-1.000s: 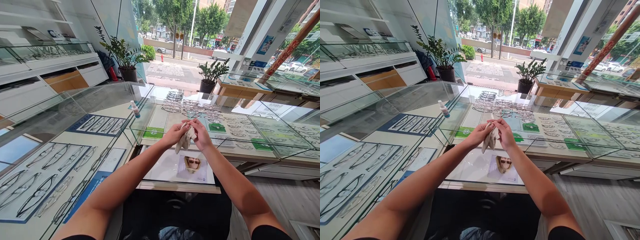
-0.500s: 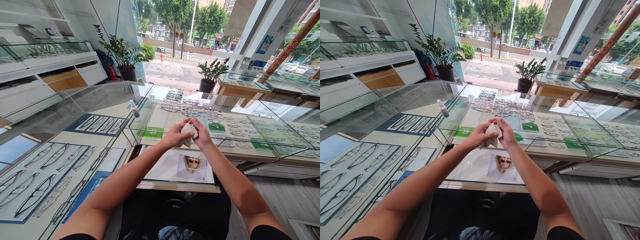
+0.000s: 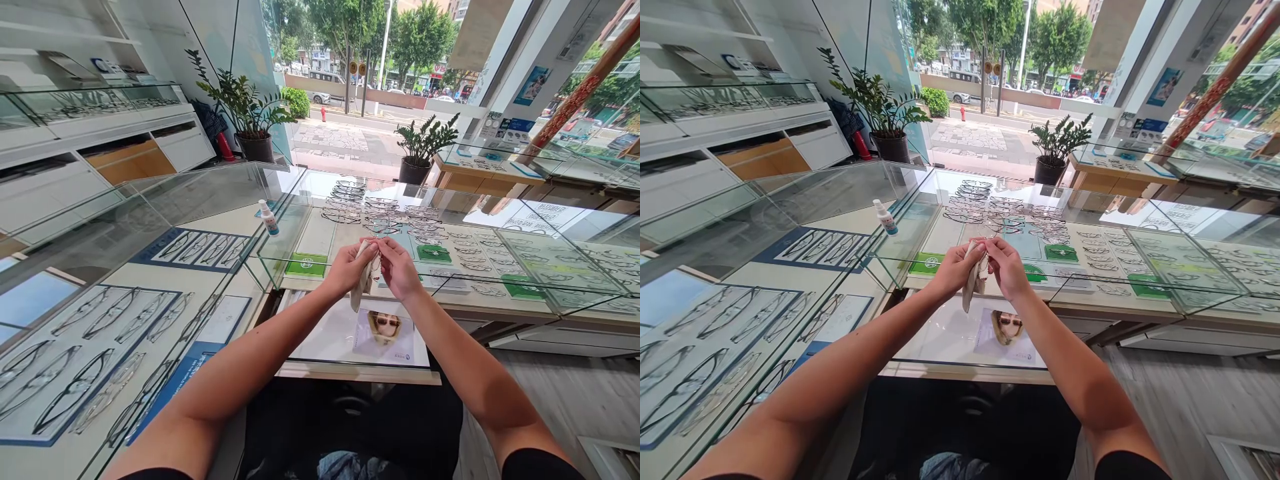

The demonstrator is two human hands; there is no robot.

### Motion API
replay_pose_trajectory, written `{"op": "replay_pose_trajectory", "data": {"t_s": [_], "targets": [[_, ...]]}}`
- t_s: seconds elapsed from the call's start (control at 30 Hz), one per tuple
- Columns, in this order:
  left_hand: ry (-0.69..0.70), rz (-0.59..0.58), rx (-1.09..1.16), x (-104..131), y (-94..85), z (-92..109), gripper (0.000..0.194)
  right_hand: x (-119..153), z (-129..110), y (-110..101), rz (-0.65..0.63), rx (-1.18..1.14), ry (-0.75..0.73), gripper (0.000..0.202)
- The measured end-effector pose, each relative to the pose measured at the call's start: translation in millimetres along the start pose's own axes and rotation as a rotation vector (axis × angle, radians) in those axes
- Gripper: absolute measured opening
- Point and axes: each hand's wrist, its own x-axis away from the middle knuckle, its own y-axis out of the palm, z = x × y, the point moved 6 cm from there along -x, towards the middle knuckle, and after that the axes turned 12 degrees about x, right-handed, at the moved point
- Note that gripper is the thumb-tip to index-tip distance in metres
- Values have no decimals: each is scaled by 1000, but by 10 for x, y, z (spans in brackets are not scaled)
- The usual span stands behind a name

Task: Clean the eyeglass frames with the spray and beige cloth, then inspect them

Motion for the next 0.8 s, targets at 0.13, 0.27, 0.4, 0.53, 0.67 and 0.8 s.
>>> {"op": "replay_pose_trajectory", "data": {"t_s": [0.13, 0.27, 0.4, 0.53, 0.67, 0.8], "targets": [[-49, -74, 20, -48, -29, -72, 75, -23, -28, -65, 48, 45, -31, 34], [-58, -96, 46, -74, -64, -85, 74, -51, -50, -142, 66, 14, -11, 35], [-34, 26, 69, -115, -193, -45, 76, -60, -100, -216, 87, 22, -29, 34], [12, 177, 161, -181, -380, 29, 80, -50, -132, -179, 22, 97, -54, 31], [53, 238, 224, -220, -478, 90, 78, -25, -77, -85, -62, 180, -16, 33], [71, 233, 250, -222, -484, 125, 74, -7, -32, -47, -87, 262, 10, 35]]}}
